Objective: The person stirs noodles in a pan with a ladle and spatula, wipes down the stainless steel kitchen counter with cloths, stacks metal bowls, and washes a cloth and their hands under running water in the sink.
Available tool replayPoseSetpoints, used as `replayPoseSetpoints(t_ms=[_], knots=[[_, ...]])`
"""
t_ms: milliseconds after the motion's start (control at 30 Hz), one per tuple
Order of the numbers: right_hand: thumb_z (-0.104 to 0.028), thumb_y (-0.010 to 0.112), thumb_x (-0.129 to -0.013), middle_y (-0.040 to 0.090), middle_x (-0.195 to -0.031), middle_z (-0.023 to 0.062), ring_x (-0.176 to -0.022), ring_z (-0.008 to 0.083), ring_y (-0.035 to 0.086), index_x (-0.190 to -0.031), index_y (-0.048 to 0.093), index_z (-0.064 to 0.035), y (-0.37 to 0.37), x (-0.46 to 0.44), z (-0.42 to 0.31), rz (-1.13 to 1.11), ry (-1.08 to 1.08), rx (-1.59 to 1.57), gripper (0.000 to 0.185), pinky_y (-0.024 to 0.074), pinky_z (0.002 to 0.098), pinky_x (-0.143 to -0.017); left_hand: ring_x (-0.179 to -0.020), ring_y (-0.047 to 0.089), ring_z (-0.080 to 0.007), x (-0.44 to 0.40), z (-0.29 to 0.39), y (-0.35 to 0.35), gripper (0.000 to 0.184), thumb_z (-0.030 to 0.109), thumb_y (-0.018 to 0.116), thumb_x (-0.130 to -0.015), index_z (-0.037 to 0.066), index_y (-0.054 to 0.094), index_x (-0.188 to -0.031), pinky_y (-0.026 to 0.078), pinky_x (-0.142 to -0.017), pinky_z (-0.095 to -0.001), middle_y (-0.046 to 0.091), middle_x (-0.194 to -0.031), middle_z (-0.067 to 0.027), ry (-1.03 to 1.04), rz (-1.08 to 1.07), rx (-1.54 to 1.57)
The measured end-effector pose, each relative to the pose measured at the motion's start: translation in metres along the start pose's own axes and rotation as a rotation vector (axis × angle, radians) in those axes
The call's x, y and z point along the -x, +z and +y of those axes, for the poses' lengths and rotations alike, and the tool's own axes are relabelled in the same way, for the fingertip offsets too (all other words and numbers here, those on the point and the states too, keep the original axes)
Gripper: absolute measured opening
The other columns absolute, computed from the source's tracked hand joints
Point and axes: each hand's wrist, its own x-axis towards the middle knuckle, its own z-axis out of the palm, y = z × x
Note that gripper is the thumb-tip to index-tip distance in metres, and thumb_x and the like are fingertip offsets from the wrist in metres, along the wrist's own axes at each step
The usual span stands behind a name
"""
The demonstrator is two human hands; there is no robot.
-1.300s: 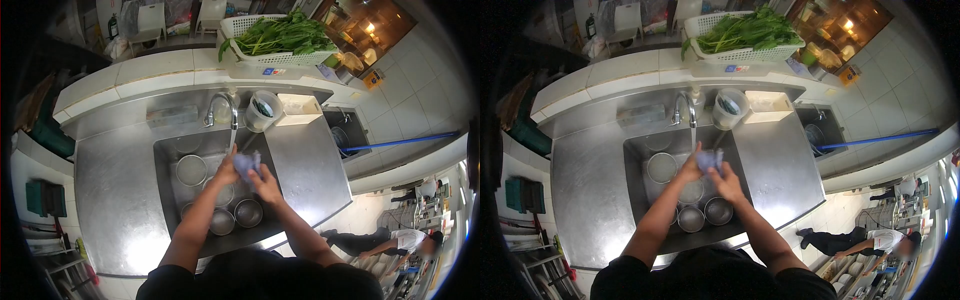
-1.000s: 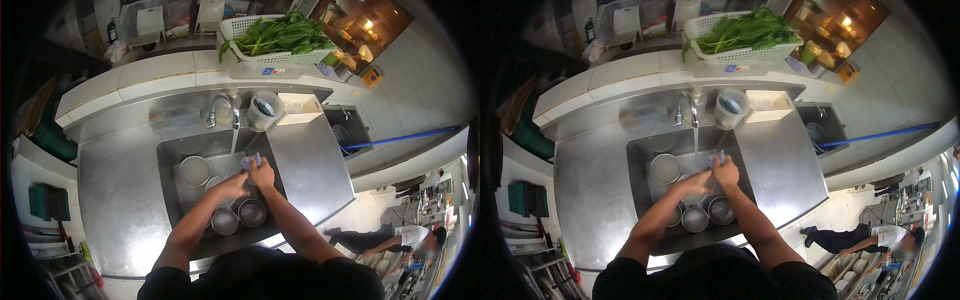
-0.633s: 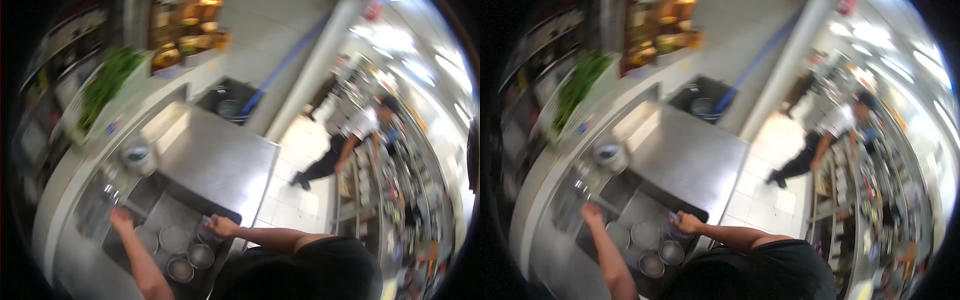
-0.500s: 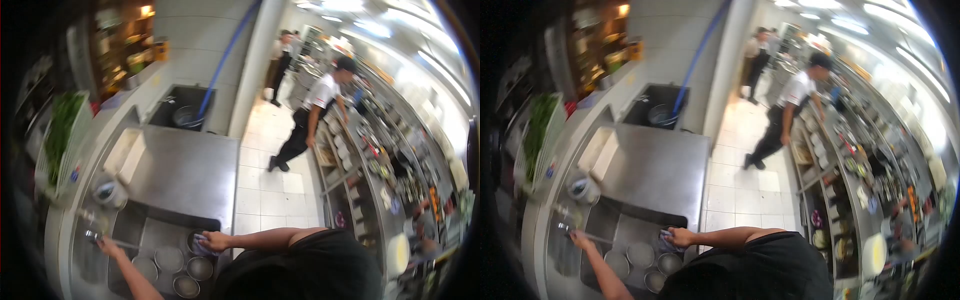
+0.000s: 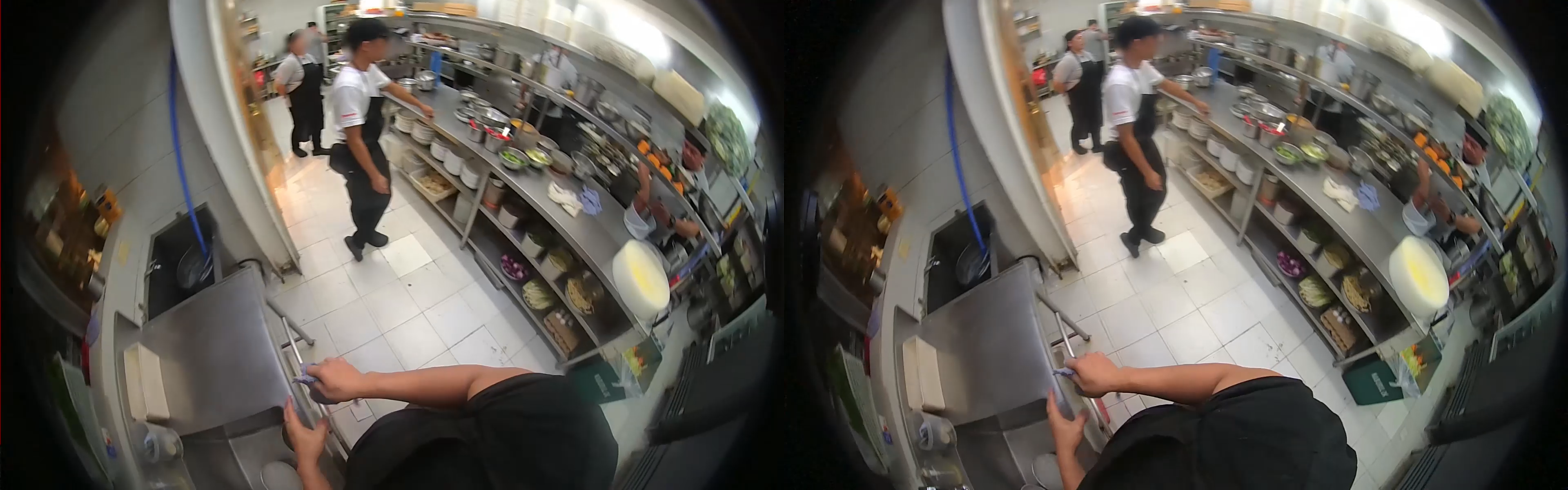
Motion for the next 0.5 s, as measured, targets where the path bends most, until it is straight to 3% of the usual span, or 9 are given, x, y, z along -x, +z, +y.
replayPoseSetpoints(t_ms=[67,133,167,200,267,300,367,433,500], knots=[[-0.022,0.056,-0.090,0.069,-0.091,0.0220,-0.089,0.0439,0.065,-0.102,0.063,-0.0051,-0.036,0.028,0.026,0.075,0.001,0.016,0.022,0.0498,0.0544,-0.081,-0.133,0.045,-0.0367,-0.004,0.043,0.045,0.097,0.013,0.084,-0.065,-0.005,0.035,-0.146,0.040,-0.108,-0.0406,0.043,-0.145,-0.0249,0.008,-0.120,-0.027],[-0.022,0.057,-0.090,0.068,-0.088,0.0220,-0.085,0.0444,0.064,-0.103,0.065,-0.0049,-0.066,0.056,0.054,0.062,0.032,-0.326,0.024,0.0500,0.0533,-0.081,-0.129,0.049,-0.0368,-0.013,0.103,0.083,0.092,0.016,0.086,-0.065,-0.005,0.039,-0.142,0.043,-0.105,-0.0408,0.047,-0.141,-0.0247,0.059,-0.236,0.016],[-0.024,0.057,-0.093,0.068,-0.083,0.0166,-0.076,0.0341,0.066,-0.104,0.065,-0.0037,-0.082,0.069,0.070,0.032,-0.011,-0.339,0.024,0.0538,0.0462,-0.071,-0.125,0.053,-0.0368,-0.012,0.125,0.100,0.088,0.019,0.088,-0.066,-0.006,0.043,-0.137,0.045,-0.102,-0.0411,0.052,-0.136,-0.0245,0.092,-0.333,0.068],[-0.024,0.057,-0.093,0.068,-0.083,0.0166,-0.076,0.0341,0.066,-0.104,0.065,-0.0037,-0.100,0.085,0.082,0.044,0.000,-0.348,0.024,0.0538,0.0462,-0.071,-0.125,0.053,-0.0368,-0.013,0.118,0.132,0.088,0.019,0.088,-0.066,-0.006,0.043,-0.137,0.045,-0.102,-0.0411,0.052,-0.136,-0.0245,0.096,-0.350,0.061],[-0.026,0.057,-0.097,0.067,-0.081,0.0079,-0.071,0.0194,0.065,-0.103,0.064,-0.0037,-0.131,0.118,0.100,0.020,0.154,-0.971,0.024,0.0540,0.0360,-0.058,-0.109,0.062,-0.0294,-0.019,0.088,0.204,0.063,0.019,0.085,-0.074,-0.004,0.055,-0.124,0.050,-0.093,-0.0389,0.062,-0.121,-0.0189,0.116,-0.431,0.067],[-0.027,0.055,-0.099,0.063,-0.079,0.0017,-0.068,0.0102,0.062,-0.104,0.064,-0.0050,-0.131,0.126,0.127,0.092,0.175,-1.115,0.024,0.0514,0.0300,-0.050,-0.102,0.063,-0.0244,-0.017,0.110,0.222,0.052,0.018,0.083,-0.077,-0.002,0.059,-0.119,0.050,-0.088,-0.0360,0.065,-0.113,-0.0153,-0.017,-0.408,0.232],[-0.026,0.054,-0.100,0.067,-0.092,0.0037,-0.077,0.0140,0.066,-0.113,0.063,-0.0057,-0.184,0.168,0.158,0.252,0.294,-1.204,0.025,0.0555,0.0303,-0.059,-0.088,0.062,-0.0135,-0.022,0.162,0.259,0.026,0.008,0.072,-0.084,0.000,0.064,-0.107,0.049,-0.079,-0.0287,0.068,-0.098,-0.0078,-0.235,-0.337,0.495],[-0.020,0.057,-0.096,0.068,-0.098,0.0066,-0.082,0.0183,0.067,-0.120,0.059,-0.0048,-0.196,0.198,0.242,0.507,0.363,-1.074,0.029,0.0567,0.0333,-0.064,-0.087,0.062,-0.0133,-0.029,0.187,0.278,0.025,0.005,0.070,-0.082,0.000,0.063,-0.105,0.049,-0.078,-0.0287,0.068,-0.095,-0.0073,-0.184,-0.328,0.455],[-0.021,0.060,-0.092,0.068,-0.105,0.0115,-0.084,0.0230,0.067,-0.134,0.048,-0.0058,-0.191,0.239,0.332,0.822,0.590,-0.475,0.046,0.0569,0.0360,-0.069,-0.085,0.062,-0.0133,-0.036,0.221,0.292,0.024,-0.001,0.064,-0.076,-0.001,0.061,-0.100,0.050,-0.077,-0.0290,0.067,-0.088,-0.0065,-0.106,-0.297,0.440]])
